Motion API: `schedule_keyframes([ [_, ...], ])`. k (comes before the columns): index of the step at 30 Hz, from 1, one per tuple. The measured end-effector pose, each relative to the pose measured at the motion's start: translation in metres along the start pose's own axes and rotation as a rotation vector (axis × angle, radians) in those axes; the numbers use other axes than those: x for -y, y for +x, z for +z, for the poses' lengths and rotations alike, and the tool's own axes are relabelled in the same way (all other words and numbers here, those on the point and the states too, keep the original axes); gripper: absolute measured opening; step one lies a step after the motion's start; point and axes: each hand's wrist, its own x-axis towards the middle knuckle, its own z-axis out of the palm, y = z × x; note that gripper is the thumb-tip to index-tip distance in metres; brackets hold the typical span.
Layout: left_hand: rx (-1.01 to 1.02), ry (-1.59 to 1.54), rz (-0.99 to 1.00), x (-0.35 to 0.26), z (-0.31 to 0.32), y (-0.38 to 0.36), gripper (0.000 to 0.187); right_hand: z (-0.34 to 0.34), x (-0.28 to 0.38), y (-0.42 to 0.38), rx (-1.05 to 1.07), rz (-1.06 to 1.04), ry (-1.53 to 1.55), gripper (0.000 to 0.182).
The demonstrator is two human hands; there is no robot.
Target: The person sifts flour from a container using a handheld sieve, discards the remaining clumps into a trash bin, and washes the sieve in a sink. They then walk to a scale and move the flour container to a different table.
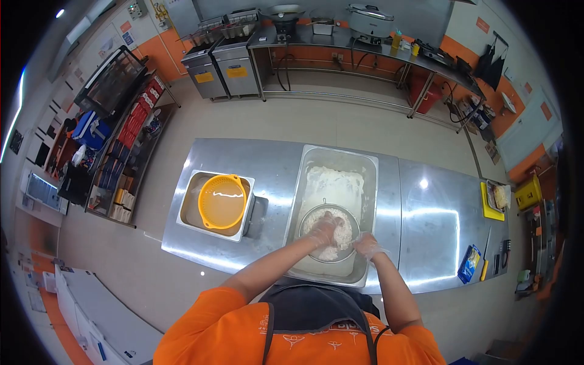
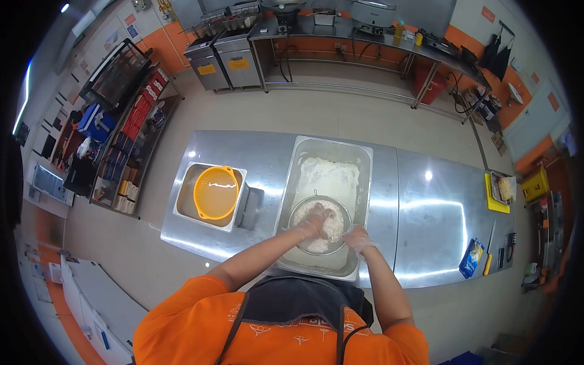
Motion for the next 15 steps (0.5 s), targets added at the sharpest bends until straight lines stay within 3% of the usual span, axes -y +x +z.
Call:
schedule_keyframes([
  [2, -0.246, 0.098, 0.021, 0.016, 0.016, 0.012, 0.070, 0.001, 0.002, -0.003, 0.032, -0.011, 0.028, 0.036],
  [3, -0.239, 0.096, 0.019, 0.020, 0.026, 0.014, 0.070, 0.006, 0.004, 0.000, -0.037, 0.034, 0.060, 0.035],
  [5, -0.496, 0.240, 0.154, 0.017, 0.036, 0.013, 0.058, 0.016, -0.003, 0.012, -0.105, 0.085, 0.096, 0.034],
  [6, -0.490, 0.238, 0.155, 0.014, 0.035, 0.014, 0.058, 0.023, -0.011, 0.024, -0.090, 0.085, 0.101, 0.037],
  [8, -0.105, 0.148, 0.163, -0.001, 0.015, 0.012, 0.056, 0.025, -0.010, 0.023, -0.072, 0.092, 0.109, 0.040],
  [10, -0.117, 0.178, 0.169, -0.006, 0.006, 0.003, 0.059, 0.025, 0.002, 0.009, -0.246, 0.148, 0.146, 0.042],
  [12, -0.116, 0.208, 0.174, 0.002, 0.007, 0.001, 0.062, 0.019, -0.010, 0.012, -0.156, 0.083, 0.082, 0.042],
  [13, -0.252, 0.194, 0.139, 0.013, 0.015, 0.003, 0.065, 0.020, -0.015, 0.013, -0.068, 0.013, 0.023, 0.042],
  [15, -0.410, 0.209, 0.089, 0.032, 0.036, 0.010, 0.072, 0.025, -0.015, 0.013, -0.107, 0.018, 0.068, 0.041],
])
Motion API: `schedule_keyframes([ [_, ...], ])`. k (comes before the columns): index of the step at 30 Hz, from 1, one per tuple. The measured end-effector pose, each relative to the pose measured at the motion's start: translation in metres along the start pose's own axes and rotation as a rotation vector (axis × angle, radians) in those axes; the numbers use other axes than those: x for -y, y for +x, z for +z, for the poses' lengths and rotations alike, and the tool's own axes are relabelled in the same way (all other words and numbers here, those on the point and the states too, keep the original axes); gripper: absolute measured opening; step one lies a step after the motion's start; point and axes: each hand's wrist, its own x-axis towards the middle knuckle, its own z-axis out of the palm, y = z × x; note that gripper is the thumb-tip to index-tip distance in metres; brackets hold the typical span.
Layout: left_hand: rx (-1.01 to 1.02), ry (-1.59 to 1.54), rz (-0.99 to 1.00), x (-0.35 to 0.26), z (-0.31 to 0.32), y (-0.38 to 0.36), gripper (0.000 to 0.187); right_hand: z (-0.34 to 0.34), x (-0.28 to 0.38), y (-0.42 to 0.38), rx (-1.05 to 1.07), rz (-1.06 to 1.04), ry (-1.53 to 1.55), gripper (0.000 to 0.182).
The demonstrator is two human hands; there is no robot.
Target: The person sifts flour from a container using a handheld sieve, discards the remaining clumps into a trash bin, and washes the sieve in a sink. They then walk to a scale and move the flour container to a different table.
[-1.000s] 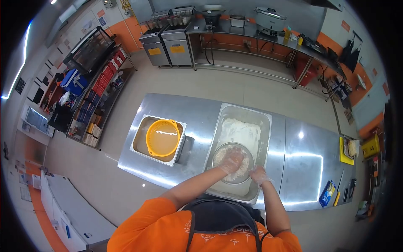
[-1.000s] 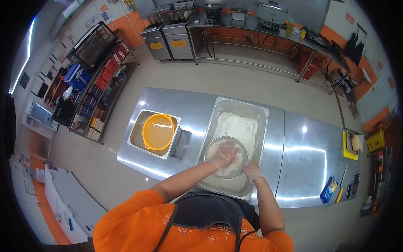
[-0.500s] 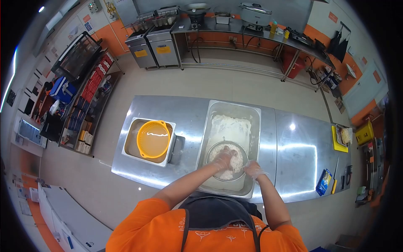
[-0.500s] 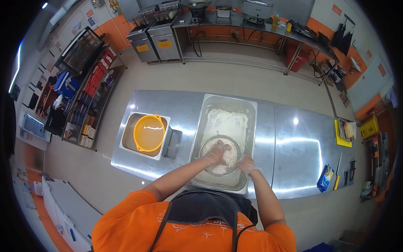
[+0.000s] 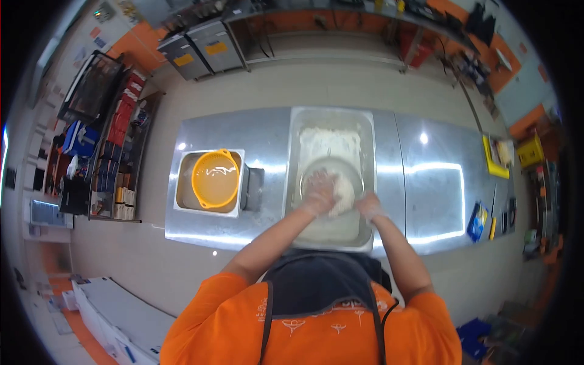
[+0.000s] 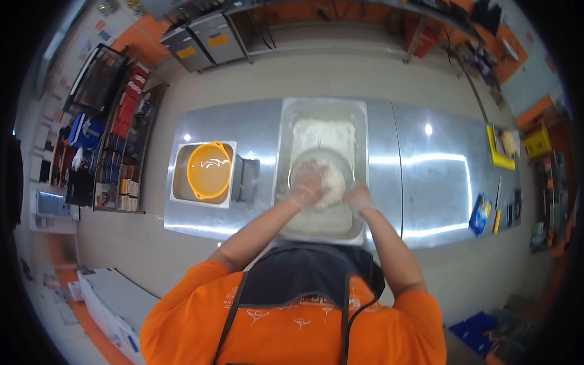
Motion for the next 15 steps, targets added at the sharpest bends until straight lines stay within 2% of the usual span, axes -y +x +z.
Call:
schedule_keyframes([
  [1, -0.025, 0.030, -0.007, 0.003, 0.012, 0.000, 0.076, 0.003, 0.002, -0.001, -0.002, 0.044, 0.020, 0.039],
  [2, -0.020, 0.057, -0.057, -0.010, 0.004, -0.003, 0.078, 0.014, -0.006, -0.003, -0.146, -0.006, 0.048, 0.041],
  [3, -0.022, 0.088, -0.101, -0.023, -0.008, -0.004, 0.079, 0.006, -0.002, -0.001, 0.012, -0.075, -0.025, 0.040],
  [5, 0.010, 0.037, -0.053, -0.027, 0.003, -0.005, 0.077, -0.013, 0.013, -0.008, 0.141, -0.049, -0.027, 0.039],
  [7, 0.009, -0.007, -0.011, -0.032, 0.003, -0.003, 0.075, -0.009, 0.017, -0.006, 0.103, 0.015, 0.007, 0.040],
  [10, 0.083, -0.056, 0.113, -0.038, -0.021, 0.007, 0.065, 0.009, 0.008, 0.001, 0.017, 0.073, 0.137, 0.040],
  [12, 0.272, -0.116, 0.177, -0.034, -0.037, 0.013, 0.054, 0.014, 0.013, -0.013, 0.000, 0.078, 0.131, 0.041],
  [13, 0.274, -0.117, 0.188, -0.018, -0.022, 0.013, 0.054, 0.017, 0.016, -0.020, -0.008, 0.075, 0.124, 0.041],
  [15, 0.061, -0.055, 0.220, 0.021, 0.025, 0.020, 0.049, 0.038, 0.000, -0.014, 0.024, 0.020, 0.095, 0.044],
])
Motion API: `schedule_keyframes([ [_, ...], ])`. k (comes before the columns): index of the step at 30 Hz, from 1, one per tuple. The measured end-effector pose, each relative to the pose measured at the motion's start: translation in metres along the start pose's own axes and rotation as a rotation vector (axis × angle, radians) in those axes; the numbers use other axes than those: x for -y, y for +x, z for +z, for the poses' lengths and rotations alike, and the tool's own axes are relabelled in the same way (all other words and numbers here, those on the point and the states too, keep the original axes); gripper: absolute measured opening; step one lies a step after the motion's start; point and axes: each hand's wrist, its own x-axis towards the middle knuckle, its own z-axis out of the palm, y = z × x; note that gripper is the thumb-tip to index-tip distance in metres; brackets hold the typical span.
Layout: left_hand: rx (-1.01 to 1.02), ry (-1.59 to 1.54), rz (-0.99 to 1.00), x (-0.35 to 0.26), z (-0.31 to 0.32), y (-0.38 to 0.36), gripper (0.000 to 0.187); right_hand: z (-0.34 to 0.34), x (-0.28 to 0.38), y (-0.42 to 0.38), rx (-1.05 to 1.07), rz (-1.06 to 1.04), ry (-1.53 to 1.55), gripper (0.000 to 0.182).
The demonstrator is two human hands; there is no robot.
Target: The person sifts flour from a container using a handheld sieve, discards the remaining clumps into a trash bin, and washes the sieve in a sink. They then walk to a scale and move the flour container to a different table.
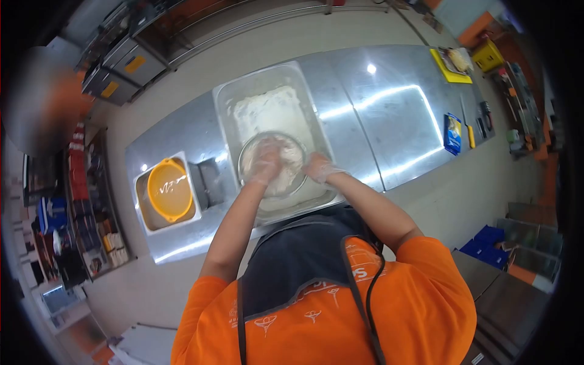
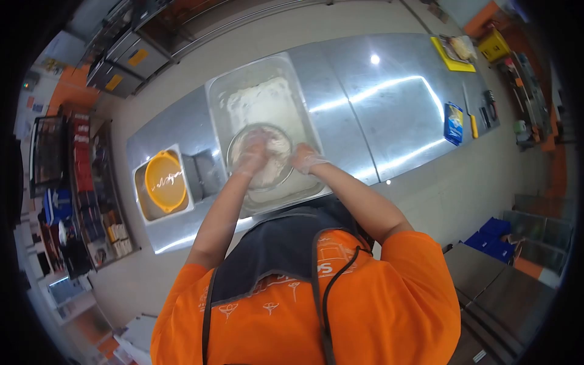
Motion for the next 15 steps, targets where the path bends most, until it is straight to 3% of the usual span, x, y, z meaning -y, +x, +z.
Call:
schedule_keyframes([
  [3, -0.100, 0.059, -0.014, -0.009, -0.011, -0.007, 0.056, 0.003, -0.012, -0.001, -0.061, -0.105, -0.134, 0.047],
  [5, -0.037, 0.141, -0.124, -0.049, -0.041, -0.008, 0.065, 0.010, -0.023, 0.012, -0.039, -0.049, -0.041, 0.045],
  [7, 0.037, 0.180, -0.248, -0.077, -0.056, -0.010, 0.073, -0.056, 0.018, -0.027, 0.129, 0.048, 0.049, 0.040],
  [10, 0.004, 0.171, -0.217, -0.085, -0.036, -0.014, 0.073, -0.061, 0.011, -0.021, 0.005, 0.107, 0.095, 0.036],
  [15, 0.120, 0.040, -0.319, -0.100, -0.020, -0.012, 0.073, -0.063, -0.004, -0.019, 0.092, -0.055, -0.051, 0.034],
])
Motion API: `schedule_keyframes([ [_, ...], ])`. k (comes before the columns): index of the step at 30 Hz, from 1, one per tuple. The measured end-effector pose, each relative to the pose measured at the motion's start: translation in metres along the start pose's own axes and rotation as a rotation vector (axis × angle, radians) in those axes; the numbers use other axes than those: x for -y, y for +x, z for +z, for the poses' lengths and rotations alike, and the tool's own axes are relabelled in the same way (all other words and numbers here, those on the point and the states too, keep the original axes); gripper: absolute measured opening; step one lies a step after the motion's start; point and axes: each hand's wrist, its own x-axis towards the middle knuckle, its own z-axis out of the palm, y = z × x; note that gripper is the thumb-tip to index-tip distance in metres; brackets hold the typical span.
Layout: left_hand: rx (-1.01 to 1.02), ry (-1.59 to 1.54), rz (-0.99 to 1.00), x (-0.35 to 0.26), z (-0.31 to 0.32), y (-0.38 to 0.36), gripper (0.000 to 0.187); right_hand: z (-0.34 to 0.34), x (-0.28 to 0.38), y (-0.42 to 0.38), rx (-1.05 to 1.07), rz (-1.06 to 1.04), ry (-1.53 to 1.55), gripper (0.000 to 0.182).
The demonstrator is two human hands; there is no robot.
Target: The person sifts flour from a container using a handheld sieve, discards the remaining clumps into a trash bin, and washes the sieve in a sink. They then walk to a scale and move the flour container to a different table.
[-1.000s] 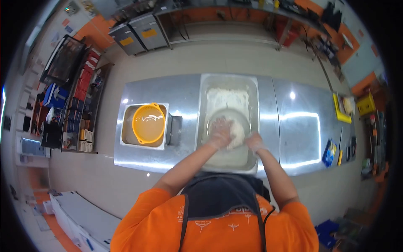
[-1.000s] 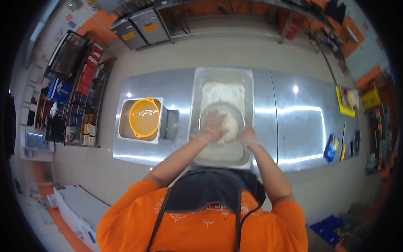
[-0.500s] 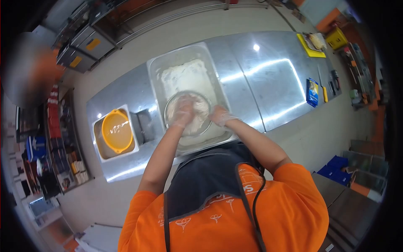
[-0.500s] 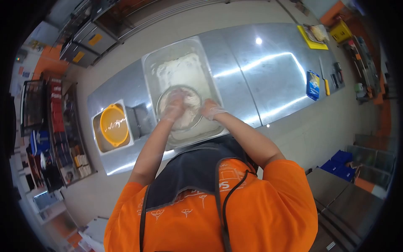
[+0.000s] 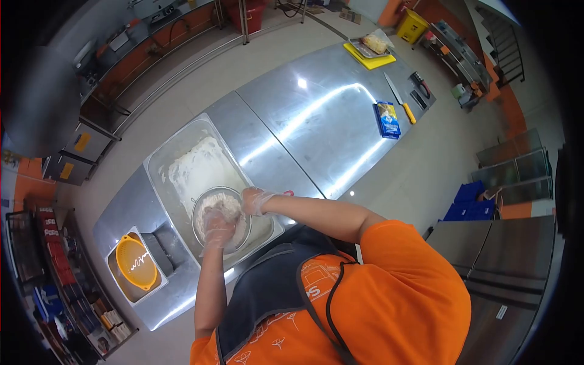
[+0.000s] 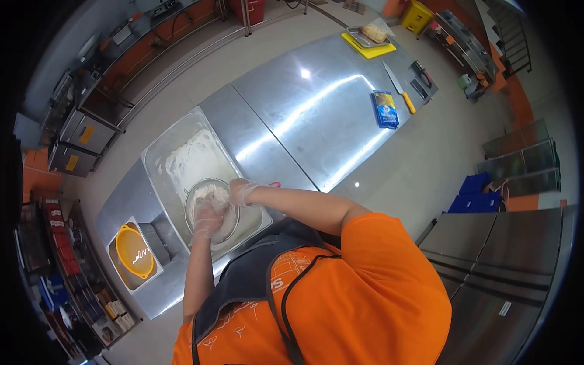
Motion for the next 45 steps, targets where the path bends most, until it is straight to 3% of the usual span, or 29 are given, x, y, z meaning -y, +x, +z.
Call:
schedule_keyframes([
  [1, 0.097, -0.108, -0.011, -0.010, -0.004, -0.004, 0.072, 0.001, -0.009, 0.005, -0.009, -0.010, -0.028, 0.033],
  [4, 0.024, -0.122, 0.030, -0.024, -0.006, -0.007, 0.070, 0.023, -0.030, 0.027, -0.140, 0.009, 0.031, 0.030],
  [6, -0.099, -0.065, -0.015, -0.012, 0.012, -0.005, 0.069, 0.047, -0.064, 0.072, 0.079, -0.362, -0.450, 0.028],
  [7, -0.166, -0.057, -0.030, -0.013, 0.009, -0.009, 0.067, 0.022, -0.052, 0.052, 0.024, -0.392, -0.329, 0.025],
  [8, -0.242, -0.045, -0.047, -0.019, 0.006, -0.010, 0.066, 0.009, -0.045, 0.054, 0.104, -0.277, -0.274, 0.028],
  [9, -0.350, 0.003, -0.034, -0.017, 0.009, -0.012, 0.064, 0.015, -0.049, 0.063, 0.027, -0.085, 0.039, 0.028],
  [10, -0.455, 0.056, -0.013, -0.018, 0.013, -0.015, 0.062, 0.012, -0.046, 0.062, -0.054, -0.109, -0.036, 0.030],
  [13, -0.494, -0.022, -0.110, -0.037, -0.012, -0.050, 0.057, -0.019, -0.025, 0.043, 0.046, -0.218, -0.140, 0.037],
  [15, -0.512, 0.131, -0.053, -0.042, -0.017, -0.071, 0.052, -0.023, -0.015, 0.045, 0.068, -0.254, -0.169, 0.039],
  [17, -0.529, 0.075, -0.091, -0.039, -0.008, -0.084, 0.051, -0.025, -0.005, 0.050, 0.016, -0.136, -0.093, 0.042],
  [21, -0.484, -0.032, 0.005, -0.031, 0.003, -0.116, 0.048, -0.039, 0.005, 0.049, 0.068, -0.147, -0.094, 0.043],
  [23, -0.457, -0.045, 0.031, -0.028, 0.006, -0.128, 0.048, -0.041, 0.008, 0.054, -0.117, -0.228, 0.024, 0.042],
  [26, -0.429, -0.097, 0.041, -0.011, 0.019, -0.144, 0.048, -0.052, 0.026, 0.044, -0.265, -0.173, 0.041, 0.041],
  [28, -0.407, -0.143, 0.066, 0.006, 0.035, -0.154, 0.048, -0.057, 0.018, 0.062, -0.202, -0.131, 0.062, 0.041],
  [31, -0.381, -0.163, 0.061, 0.026, 0.058, -0.172, 0.045, -0.057, 0.029, 0.015, -0.374, -0.146, -0.058, 0.040],
  [34, -0.377, -0.185, 0.129, 0.030, 0.045, -0.196, 0.042, -0.047, 0.016, -0.007, -0.321, -0.056, 0.014, 0.043],
  [36, -0.506, -0.145, 0.135, 0.022, 0.037, -0.215, 0.038, -0.026, -0.002, -0.025, -0.460, -0.052, -0.095, 0.043],
  [38, -0.520, -0.152, 0.105, 0.022, 0.037, -0.224, 0.039, -0.016, -0.033, -0.026, -0.271, -0.021, 0.078, 0.043],
  [43, -0.519, -0.238, 0.094, 0.002, 0.036, -0.235, 0.036, -0.027, -0.051, -0.130, -0.303, -0.009, 0.209, 0.034],
  [45, -0.519, -0.400, 0.046, -0.008, 0.051, -0.224, 0.031, -0.020, -0.100, -0.146, -0.431, -0.004, 0.209, 0.034],
])
